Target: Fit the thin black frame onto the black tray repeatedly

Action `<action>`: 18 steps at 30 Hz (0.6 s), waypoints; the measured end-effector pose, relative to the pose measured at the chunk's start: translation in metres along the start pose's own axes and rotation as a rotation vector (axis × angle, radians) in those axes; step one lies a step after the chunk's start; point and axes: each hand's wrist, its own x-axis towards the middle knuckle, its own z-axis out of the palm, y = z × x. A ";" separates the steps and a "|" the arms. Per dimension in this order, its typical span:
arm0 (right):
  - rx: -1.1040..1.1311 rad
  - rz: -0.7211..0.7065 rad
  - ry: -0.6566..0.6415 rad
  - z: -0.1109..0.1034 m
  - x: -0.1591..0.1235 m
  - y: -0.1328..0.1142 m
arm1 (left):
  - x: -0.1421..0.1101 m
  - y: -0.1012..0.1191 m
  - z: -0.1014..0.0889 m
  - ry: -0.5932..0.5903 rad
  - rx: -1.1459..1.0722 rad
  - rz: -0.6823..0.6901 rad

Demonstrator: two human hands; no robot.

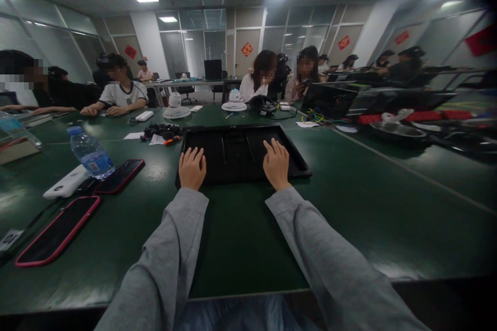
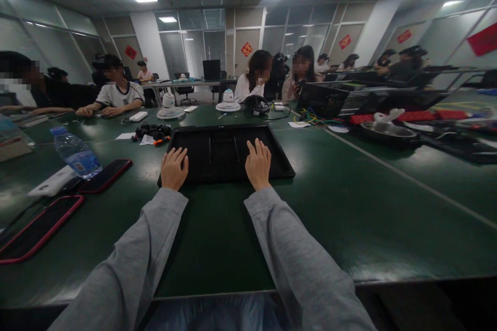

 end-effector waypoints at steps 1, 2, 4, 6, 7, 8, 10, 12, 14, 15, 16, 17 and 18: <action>-0.013 0.026 0.025 -0.003 0.001 0.006 | 0.001 -0.004 -0.005 0.021 0.006 -0.022; -0.026 0.056 0.053 -0.005 0.001 0.013 | 0.001 -0.010 -0.008 0.042 0.016 -0.055; -0.048 0.121 0.112 -0.007 0.002 0.032 | 0.002 -0.021 -0.013 0.082 0.036 -0.142; -0.050 0.189 0.153 -0.009 0.002 0.053 | 0.002 -0.033 -0.014 0.107 0.034 -0.224; -0.041 0.232 0.165 -0.009 0.001 0.063 | 0.002 -0.038 -0.012 0.107 0.025 -0.257; -0.026 0.283 0.172 -0.008 0.001 0.073 | 0.002 -0.042 -0.010 0.101 0.014 -0.286; 0.011 0.397 0.183 -0.006 -0.001 0.090 | 0.003 -0.049 -0.004 0.079 0.002 -0.335; 0.047 0.473 0.166 -0.003 -0.002 0.100 | 0.004 -0.055 0.003 0.048 -0.005 -0.348; 0.080 0.503 0.091 0.000 -0.002 0.104 | 0.005 -0.062 0.009 0.010 -0.031 -0.347; 0.096 0.514 0.036 0.000 -0.002 0.105 | 0.006 -0.065 0.012 -0.010 -0.056 -0.353; 0.110 0.531 -0.018 0.001 -0.002 0.105 | 0.007 -0.070 0.015 -0.026 -0.089 -0.365; 0.121 0.553 -0.065 0.001 -0.002 0.104 | 0.008 -0.074 0.018 -0.042 -0.127 -0.378; 0.130 0.576 -0.099 0.000 -0.002 0.103 | 0.009 -0.079 0.021 -0.060 -0.165 -0.380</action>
